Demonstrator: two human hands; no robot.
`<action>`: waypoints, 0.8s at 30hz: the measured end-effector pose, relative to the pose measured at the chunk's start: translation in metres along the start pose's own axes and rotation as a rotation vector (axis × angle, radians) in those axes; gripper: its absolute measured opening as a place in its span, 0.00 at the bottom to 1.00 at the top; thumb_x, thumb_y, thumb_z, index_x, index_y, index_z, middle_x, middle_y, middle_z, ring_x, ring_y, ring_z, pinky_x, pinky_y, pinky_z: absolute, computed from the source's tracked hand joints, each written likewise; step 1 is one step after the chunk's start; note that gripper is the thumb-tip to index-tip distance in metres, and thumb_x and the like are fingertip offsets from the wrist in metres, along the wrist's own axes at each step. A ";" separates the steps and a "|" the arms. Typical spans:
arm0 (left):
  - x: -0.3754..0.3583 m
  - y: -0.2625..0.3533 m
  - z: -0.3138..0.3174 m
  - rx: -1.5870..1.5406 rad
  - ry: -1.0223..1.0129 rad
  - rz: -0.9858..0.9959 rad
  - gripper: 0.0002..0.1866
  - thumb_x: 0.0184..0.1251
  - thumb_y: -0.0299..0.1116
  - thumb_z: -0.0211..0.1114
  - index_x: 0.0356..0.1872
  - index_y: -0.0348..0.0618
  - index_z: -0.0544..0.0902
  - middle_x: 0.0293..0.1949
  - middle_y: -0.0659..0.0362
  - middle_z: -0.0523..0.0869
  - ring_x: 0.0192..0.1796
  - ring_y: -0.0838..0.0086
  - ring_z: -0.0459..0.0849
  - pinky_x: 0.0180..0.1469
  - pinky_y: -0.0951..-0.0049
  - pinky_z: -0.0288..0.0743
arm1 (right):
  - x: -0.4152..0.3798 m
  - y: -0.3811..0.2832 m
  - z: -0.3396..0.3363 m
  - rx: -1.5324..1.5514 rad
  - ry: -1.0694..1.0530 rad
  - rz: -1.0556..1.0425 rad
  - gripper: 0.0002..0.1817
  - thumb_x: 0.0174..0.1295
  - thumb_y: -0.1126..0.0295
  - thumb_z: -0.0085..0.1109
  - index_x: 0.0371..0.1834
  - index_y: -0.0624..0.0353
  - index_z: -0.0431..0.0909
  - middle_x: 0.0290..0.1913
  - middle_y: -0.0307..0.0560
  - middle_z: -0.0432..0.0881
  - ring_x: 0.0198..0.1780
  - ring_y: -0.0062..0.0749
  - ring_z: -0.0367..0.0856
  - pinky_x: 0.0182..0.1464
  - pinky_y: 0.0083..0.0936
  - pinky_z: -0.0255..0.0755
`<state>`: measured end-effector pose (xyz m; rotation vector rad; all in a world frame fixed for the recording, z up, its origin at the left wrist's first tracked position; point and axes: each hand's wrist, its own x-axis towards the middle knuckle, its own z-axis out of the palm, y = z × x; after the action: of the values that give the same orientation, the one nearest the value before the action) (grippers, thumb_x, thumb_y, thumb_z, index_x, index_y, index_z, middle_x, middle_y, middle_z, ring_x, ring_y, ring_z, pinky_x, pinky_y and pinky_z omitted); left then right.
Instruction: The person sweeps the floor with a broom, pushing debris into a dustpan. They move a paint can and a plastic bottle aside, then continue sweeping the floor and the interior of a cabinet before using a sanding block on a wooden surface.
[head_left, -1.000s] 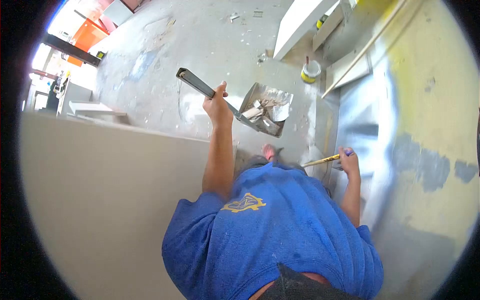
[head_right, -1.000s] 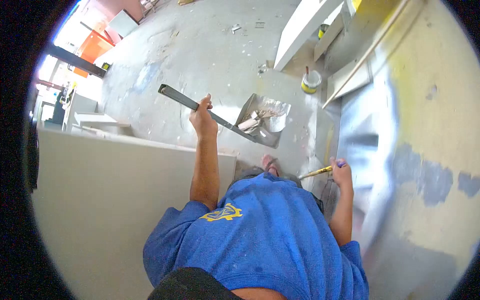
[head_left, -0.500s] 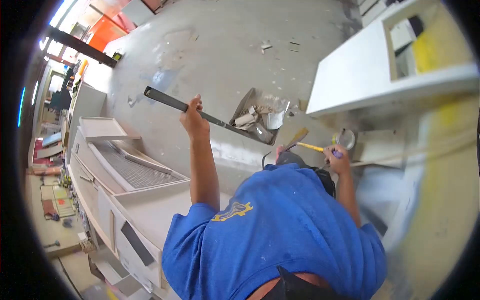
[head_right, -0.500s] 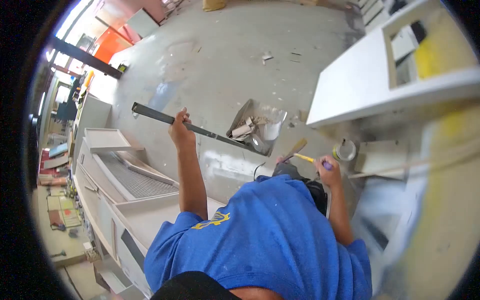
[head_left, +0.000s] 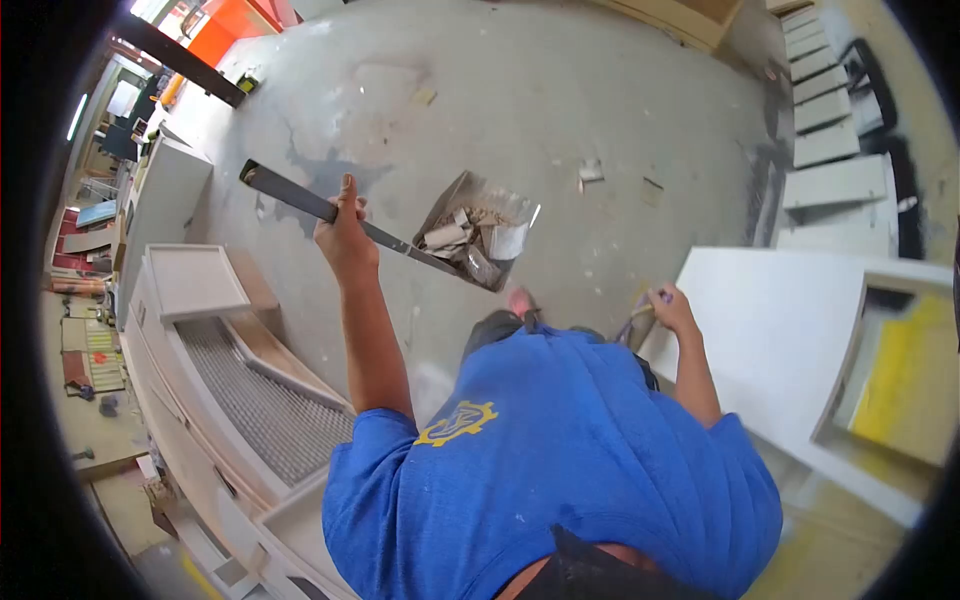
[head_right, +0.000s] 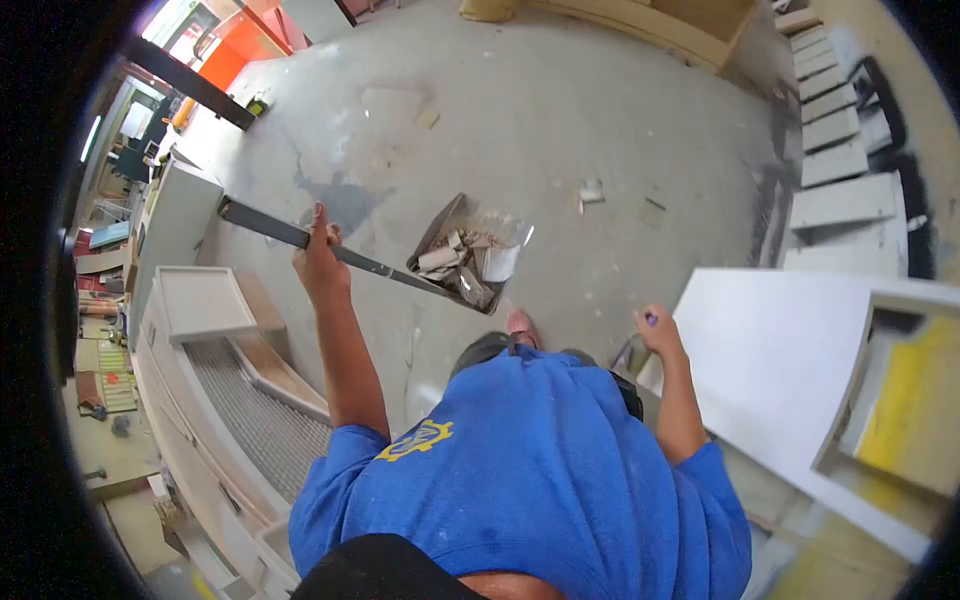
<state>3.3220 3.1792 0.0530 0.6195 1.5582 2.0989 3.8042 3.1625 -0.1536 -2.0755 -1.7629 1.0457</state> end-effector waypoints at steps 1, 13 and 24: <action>0.033 0.002 0.017 0.014 -0.022 0.007 0.19 0.54 0.40 0.70 0.15 0.46 0.70 0.17 0.66 0.67 0.27 0.79 0.69 0.34 0.79 0.61 | 0.015 -0.009 -0.001 0.005 0.040 0.037 0.14 0.54 0.60 0.58 0.28 0.61 0.75 0.24 0.50 0.75 0.28 0.34 0.72 0.34 0.29 0.68; 0.389 0.002 0.300 0.299 0.047 0.207 0.26 0.55 0.54 0.65 0.20 0.37 0.74 0.19 0.61 0.73 0.24 0.79 0.71 0.29 0.77 0.67 | 0.387 -0.101 -0.033 0.330 0.358 0.065 0.13 0.56 0.61 0.58 0.27 0.61 0.75 0.19 0.45 0.75 0.22 0.28 0.72 0.29 0.26 0.67; 0.731 -0.008 0.544 0.076 0.057 0.344 0.24 0.55 0.51 0.67 0.32 0.37 0.73 0.19 0.64 0.65 0.20 0.79 0.67 0.23 0.78 0.62 | 0.784 -0.351 -0.126 0.454 0.059 -0.054 0.11 0.60 0.67 0.53 0.22 0.60 0.71 0.16 0.39 0.72 0.19 0.20 0.70 0.23 0.22 0.65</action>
<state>3.0650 4.0304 0.2511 0.9178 1.6662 2.3289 3.6340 4.0135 -0.1462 -1.7489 -1.3837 1.2190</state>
